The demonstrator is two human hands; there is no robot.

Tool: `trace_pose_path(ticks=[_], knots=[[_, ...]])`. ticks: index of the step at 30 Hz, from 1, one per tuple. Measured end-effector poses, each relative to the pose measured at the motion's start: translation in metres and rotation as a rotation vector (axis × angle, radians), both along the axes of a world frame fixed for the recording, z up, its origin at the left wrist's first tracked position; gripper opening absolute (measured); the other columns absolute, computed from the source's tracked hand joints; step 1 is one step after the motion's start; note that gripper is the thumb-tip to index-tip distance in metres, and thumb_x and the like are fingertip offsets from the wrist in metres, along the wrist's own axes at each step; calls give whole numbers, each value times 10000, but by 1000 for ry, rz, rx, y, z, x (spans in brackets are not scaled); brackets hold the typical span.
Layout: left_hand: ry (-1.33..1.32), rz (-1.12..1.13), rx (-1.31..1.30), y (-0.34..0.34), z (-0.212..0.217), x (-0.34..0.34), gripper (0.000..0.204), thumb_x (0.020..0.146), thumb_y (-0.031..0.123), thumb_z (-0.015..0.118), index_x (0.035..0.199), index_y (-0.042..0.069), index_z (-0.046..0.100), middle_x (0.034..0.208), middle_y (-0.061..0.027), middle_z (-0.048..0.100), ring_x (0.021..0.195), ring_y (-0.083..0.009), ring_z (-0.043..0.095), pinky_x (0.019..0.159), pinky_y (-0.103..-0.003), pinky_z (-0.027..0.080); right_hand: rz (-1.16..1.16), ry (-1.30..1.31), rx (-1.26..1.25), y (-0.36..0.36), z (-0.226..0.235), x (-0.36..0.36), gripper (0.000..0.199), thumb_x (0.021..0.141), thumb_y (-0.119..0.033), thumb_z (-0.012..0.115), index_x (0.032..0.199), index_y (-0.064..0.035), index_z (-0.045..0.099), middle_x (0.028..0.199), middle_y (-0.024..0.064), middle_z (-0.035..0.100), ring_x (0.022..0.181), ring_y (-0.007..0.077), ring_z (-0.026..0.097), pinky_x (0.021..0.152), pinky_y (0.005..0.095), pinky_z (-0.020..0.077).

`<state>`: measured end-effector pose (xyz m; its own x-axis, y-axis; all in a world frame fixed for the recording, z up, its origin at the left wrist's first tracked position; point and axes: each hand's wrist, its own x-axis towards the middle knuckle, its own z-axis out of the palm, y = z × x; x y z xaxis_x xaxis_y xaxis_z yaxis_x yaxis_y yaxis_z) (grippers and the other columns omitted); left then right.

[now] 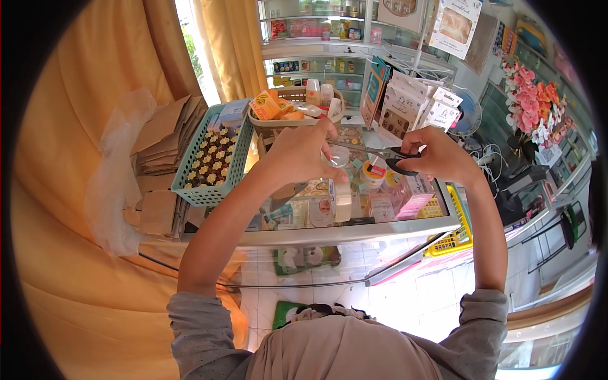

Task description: Assembling small cardboard boxes and sealing them with tape for product packaging.

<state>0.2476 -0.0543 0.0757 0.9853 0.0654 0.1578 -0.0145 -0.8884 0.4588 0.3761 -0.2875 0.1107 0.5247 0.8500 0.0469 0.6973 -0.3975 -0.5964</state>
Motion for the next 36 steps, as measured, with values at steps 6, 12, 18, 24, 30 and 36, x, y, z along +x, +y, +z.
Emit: trace_pose_path(ticks=[6, 12, 18, 24, 30, 36], knots=[[4, -1, -6, 0, 0, 0, 741, 593, 444, 848, 1110, 62, 480, 905, -57, 700, 887, -238, 665, 799, -367, 478, 2, -6, -3, 0, 1, 1, 161, 757, -75, 720, 762, 17, 587, 664, 20, 574, 499, 60, 511, 420, 230, 382], [5, -8, -11, 1, 0, 1, 735, 599, 442, 845, 1112, 61, 481, 908, -55, 699, 892, -237, 664, 801, -370, 480, 9, -43, 40, -1, 2, 1, 211, 730, -135, 749, 707, 20, 608, 624, 63, 604, 582, 123, 553, 559, 282, 420], [-1, -12, -25, 1, -2, 1, 732, 602, 440, 844, 1111, 61, 480, 901, -54, 699, 884, -241, 662, 797, -371, 480, 40, -71, 72, 0, -4, 8, 196, 729, -119, 746, 709, 20, 609, 615, 63, 601, 579, 122, 553, 563, 284, 422], [-13, -2, -34, -2, -1, 0, 747, 602, 403, 865, 1139, 72, 465, 868, -53, 699, 831, -189, 621, 767, -317, 491, 54, -93, 45, 1, -7, 10, 192, 733, -115, 742, 699, 21, 611, 593, 58, 591, 557, 122, 546, 545, 282, 417], [-21, 0, -45, -1, -3, 0, 762, 598, 417, 863, 1148, 76, 461, 865, -52, 700, 807, -183, 611, 750, -309, 482, 20, -115, 53, 4, -15, 8, 200, 726, -83, 740, 668, 27, 583, 582, 42, 566, 573, 84, 516, 529, 267, 410], [-20, 11, -55, -1, -3, -4, 771, 599, 439, 847, 1151, 68, 456, 888, -66, 693, 820, -227, 658, 772, -357, 483, -143, -260, 16, 9, -39, 13, 221, 696, -104, 760, 655, 36, 594, 566, 98, 578, 527, 159, 542, 518, 301, 419]])
